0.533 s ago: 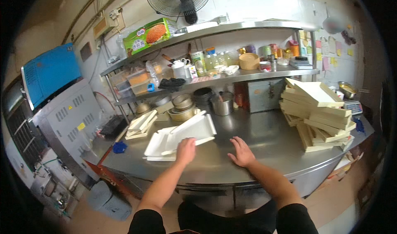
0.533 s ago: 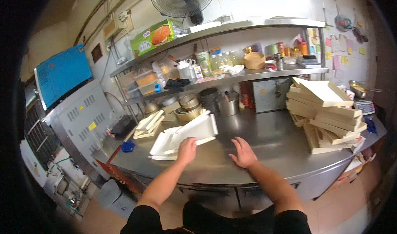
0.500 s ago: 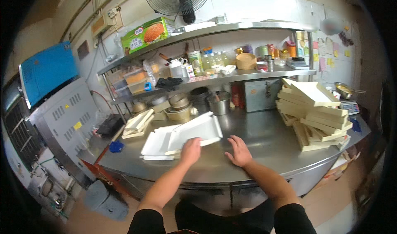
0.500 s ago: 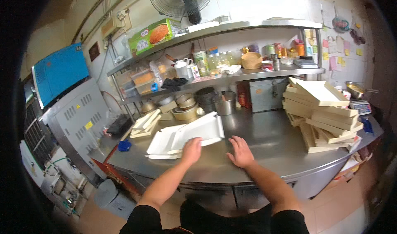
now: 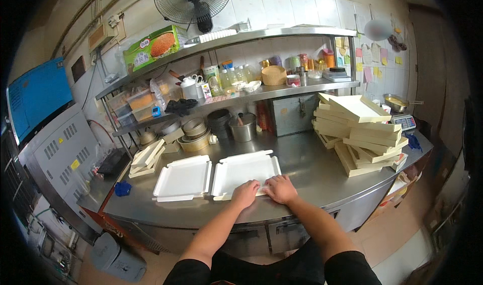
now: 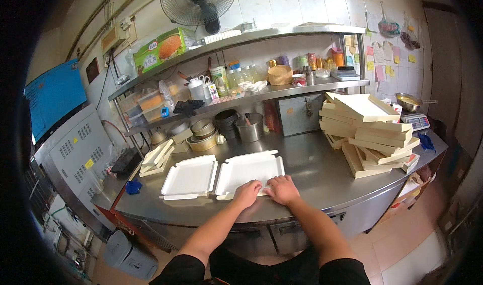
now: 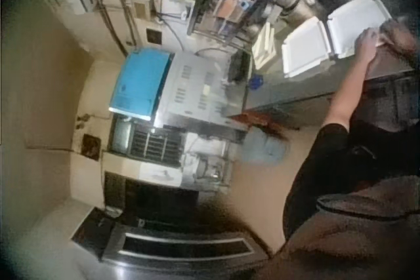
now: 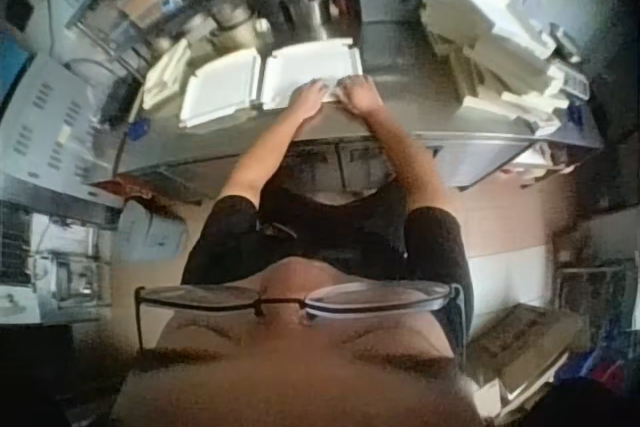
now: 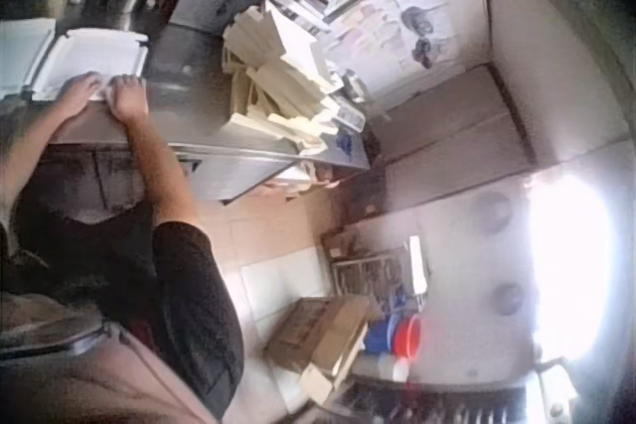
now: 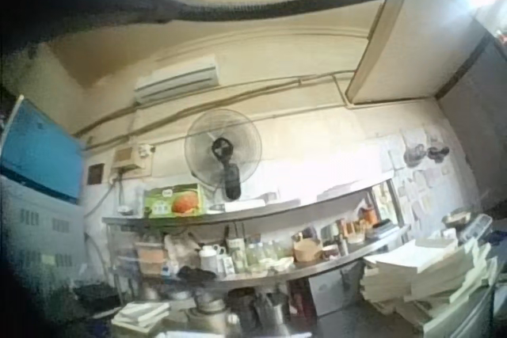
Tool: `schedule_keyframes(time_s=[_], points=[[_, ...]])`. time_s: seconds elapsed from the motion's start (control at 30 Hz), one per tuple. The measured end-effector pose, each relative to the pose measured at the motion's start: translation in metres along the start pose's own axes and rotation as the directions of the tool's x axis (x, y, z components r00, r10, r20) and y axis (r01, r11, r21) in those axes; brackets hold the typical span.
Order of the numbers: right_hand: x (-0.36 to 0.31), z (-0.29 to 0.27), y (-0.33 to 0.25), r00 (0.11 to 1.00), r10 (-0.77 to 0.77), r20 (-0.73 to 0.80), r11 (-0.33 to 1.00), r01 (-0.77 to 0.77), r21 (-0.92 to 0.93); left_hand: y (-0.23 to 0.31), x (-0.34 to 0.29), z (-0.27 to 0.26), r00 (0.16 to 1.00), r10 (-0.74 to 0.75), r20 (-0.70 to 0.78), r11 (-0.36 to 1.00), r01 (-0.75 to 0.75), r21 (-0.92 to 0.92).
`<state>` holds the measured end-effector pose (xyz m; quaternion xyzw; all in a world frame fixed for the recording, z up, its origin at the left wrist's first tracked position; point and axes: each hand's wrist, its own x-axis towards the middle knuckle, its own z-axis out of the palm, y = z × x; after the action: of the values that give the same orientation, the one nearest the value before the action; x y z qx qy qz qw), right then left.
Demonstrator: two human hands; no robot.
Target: The person assembles white styrofoam takeout containers by folding the side flaps and securing them with small plastic clips. They repeat this process for multiple containers, stacking the finished ones on the counter.
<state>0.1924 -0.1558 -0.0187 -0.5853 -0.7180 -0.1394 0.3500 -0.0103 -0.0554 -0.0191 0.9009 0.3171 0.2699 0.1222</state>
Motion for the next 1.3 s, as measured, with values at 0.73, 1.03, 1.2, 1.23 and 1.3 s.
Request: schedule_keyframes(time_s=[0.73,1.03,1.2,1.23,1.3], points=[[0.021,0.014,0.015,0.974,-0.021,0.227,0.997,0.003,0.080,-0.053,-0.008,-0.034,0.981,0.173,-0.089,0.973,-0.156,0.172],[0.043,0.030,0.018,0.956,0.071,0.284,0.987,-0.025,-0.161,-0.053,0.020,-0.008,0.998,0.014,-0.063,0.976,0.000,0.216],[0.056,0.058,0.027,0.952,0.057,0.301,0.997,-0.037,-0.072,-0.034,0.052,0.022,0.999,-0.037,0.023,0.967,0.030,0.254],[0.056,0.059,0.035,0.943,0.041,0.329,0.999,-0.043,0.000,-0.032,0.055,0.023,0.998,-0.047,0.046,0.966,0.033,0.256],[0.054,0.048,0.064,0.934,0.050,0.355,0.998,-0.055,0.003,-0.032,0.053,0.010,0.999,0.033,0.023,0.972,-0.038,0.231]])
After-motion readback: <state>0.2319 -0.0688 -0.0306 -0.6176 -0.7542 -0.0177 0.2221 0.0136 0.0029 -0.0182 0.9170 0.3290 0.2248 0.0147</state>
